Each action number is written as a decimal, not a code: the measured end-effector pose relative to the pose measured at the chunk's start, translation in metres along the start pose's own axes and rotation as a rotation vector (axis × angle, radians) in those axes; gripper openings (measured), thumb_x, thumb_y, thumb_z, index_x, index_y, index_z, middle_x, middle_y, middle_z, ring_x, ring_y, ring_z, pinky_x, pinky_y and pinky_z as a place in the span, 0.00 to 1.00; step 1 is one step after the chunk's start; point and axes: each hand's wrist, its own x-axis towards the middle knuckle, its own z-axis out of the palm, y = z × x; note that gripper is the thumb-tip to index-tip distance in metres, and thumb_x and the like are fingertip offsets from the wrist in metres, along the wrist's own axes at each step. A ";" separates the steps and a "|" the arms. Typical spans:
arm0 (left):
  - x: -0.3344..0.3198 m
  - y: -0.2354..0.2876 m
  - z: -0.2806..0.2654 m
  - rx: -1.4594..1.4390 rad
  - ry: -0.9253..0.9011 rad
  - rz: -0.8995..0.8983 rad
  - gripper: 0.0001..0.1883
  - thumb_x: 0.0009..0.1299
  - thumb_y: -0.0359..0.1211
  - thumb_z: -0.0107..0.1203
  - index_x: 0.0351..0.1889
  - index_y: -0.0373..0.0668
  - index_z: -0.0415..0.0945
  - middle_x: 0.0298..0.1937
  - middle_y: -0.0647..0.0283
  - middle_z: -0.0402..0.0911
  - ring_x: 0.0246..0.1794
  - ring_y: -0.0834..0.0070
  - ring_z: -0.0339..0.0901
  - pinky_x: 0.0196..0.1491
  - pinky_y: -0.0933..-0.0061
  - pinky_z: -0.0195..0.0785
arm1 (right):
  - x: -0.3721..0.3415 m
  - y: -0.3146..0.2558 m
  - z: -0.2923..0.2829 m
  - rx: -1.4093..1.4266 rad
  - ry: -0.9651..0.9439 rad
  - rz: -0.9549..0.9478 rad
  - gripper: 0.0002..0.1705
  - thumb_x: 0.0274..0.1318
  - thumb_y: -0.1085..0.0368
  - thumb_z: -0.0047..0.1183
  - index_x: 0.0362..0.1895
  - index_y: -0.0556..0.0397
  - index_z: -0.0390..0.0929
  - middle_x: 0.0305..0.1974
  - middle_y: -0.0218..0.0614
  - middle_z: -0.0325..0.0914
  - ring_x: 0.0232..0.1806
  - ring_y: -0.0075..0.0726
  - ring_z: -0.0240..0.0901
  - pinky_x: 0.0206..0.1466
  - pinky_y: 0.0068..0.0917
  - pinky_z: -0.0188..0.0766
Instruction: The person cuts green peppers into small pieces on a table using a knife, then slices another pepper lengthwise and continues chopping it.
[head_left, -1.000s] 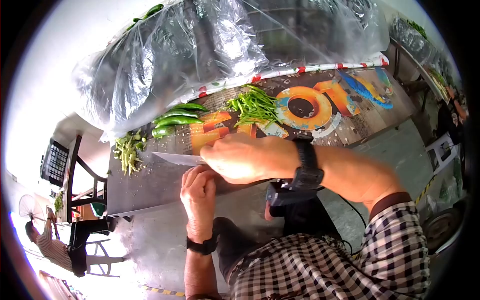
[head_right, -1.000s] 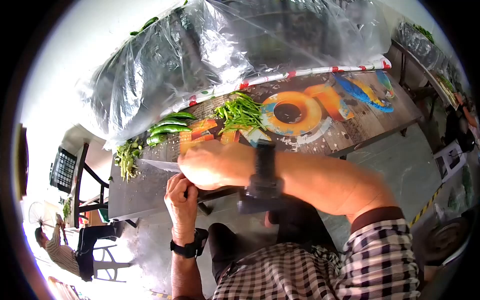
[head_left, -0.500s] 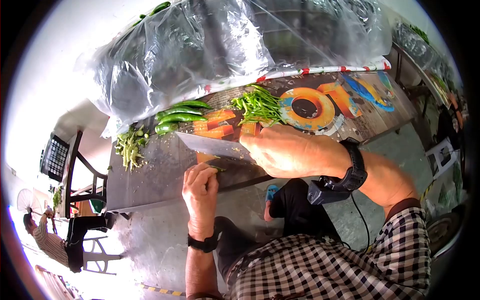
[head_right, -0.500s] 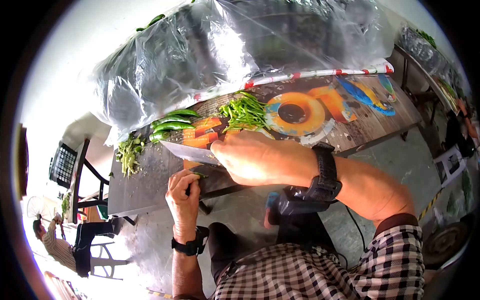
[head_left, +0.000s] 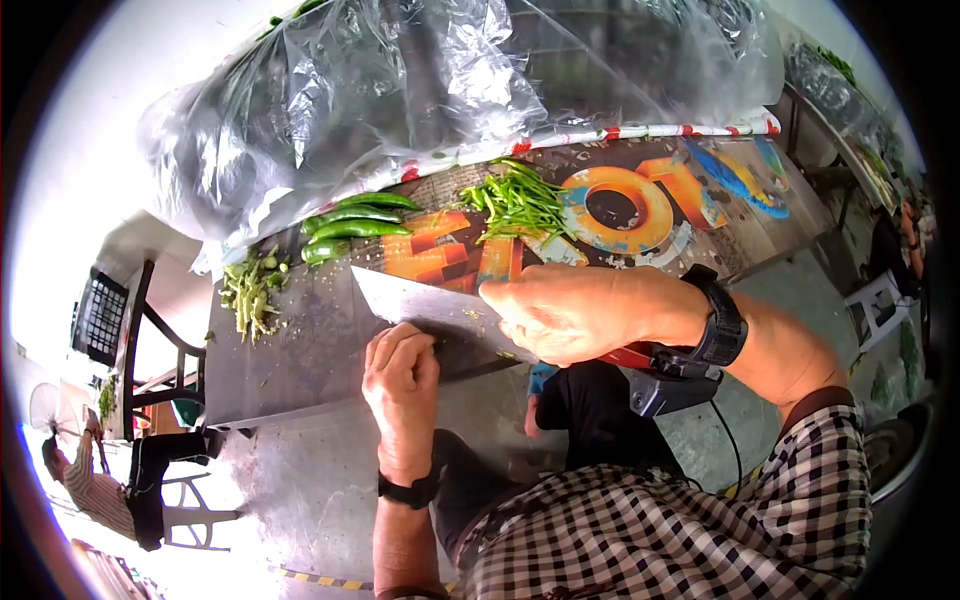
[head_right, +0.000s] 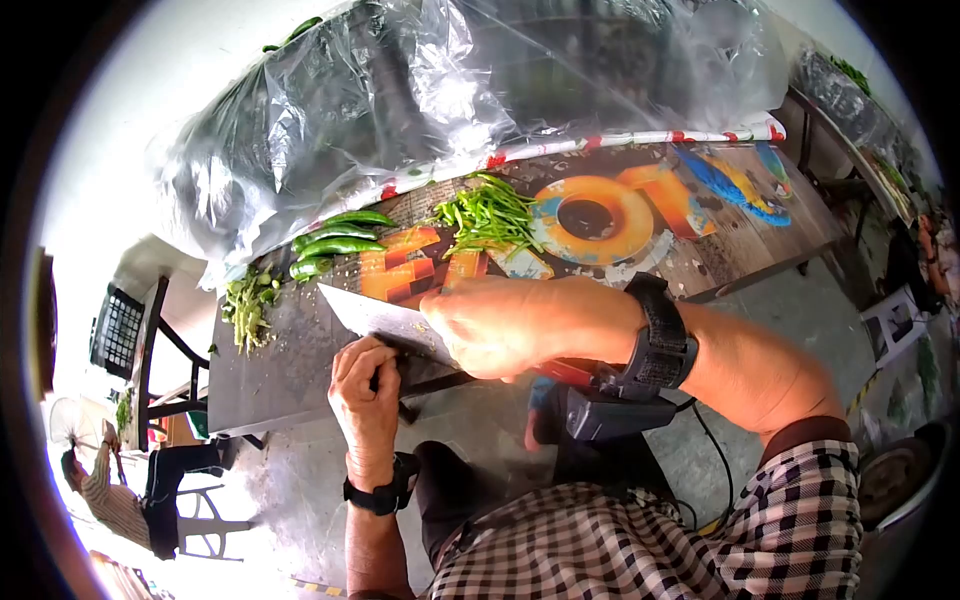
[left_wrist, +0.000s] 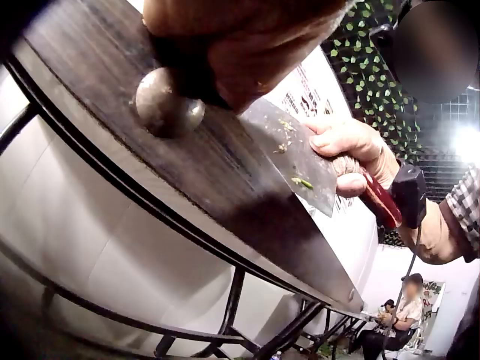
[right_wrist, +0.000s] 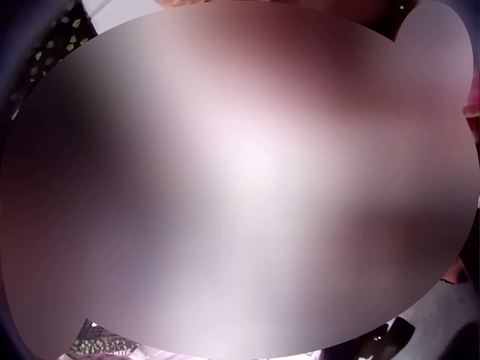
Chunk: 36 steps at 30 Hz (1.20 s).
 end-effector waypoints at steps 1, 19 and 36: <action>0.001 0.001 0.000 0.001 -0.005 -0.004 0.09 0.54 0.18 0.60 0.32 0.38 0.79 0.38 0.60 0.81 0.42 0.59 0.77 0.49 0.63 0.72 | 0.002 -0.001 -0.001 0.037 -0.038 0.049 0.08 0.59 0.71 0.49 0.35 0.61 0.63 0.20 0.51 0.71 0.26 0.60 0.73 0.29 0.47 0.64; 0.001 0.006 0.001 0.087 -0.020 -0.026 0.07 0.57 0.18 0.55 0.33 0.35 0.79 0.39 0.56 0.83 0.42 0.59 0.79 0.50 0.63 0.72 | 0.048 -0.029 -0.016 -0.012 -0.268 0.193 0.09 0.49 0.74 0.41 0.28 0.68 0.74 0.20 0.55 0.78 0.19 0.47 0.80 0.21 0.42 0.73; 0.000 0.001 -0.003 -0.020 -0.024 -0.055 0.07 0.57 0.19 0.58 0.33 0.36 0.80 0.40 0.59 0.82 0.43 0.60 0.78 0.50 0.65 0.71 | 0.035 -0.015 -0.008 -0.110 -0.138 0.197 0.06 0.56 0.71 0.47 0.32 0.63 0.69 0.22 0.48 0.76 0.27 0.50 0.78 0.30 0.42 0.70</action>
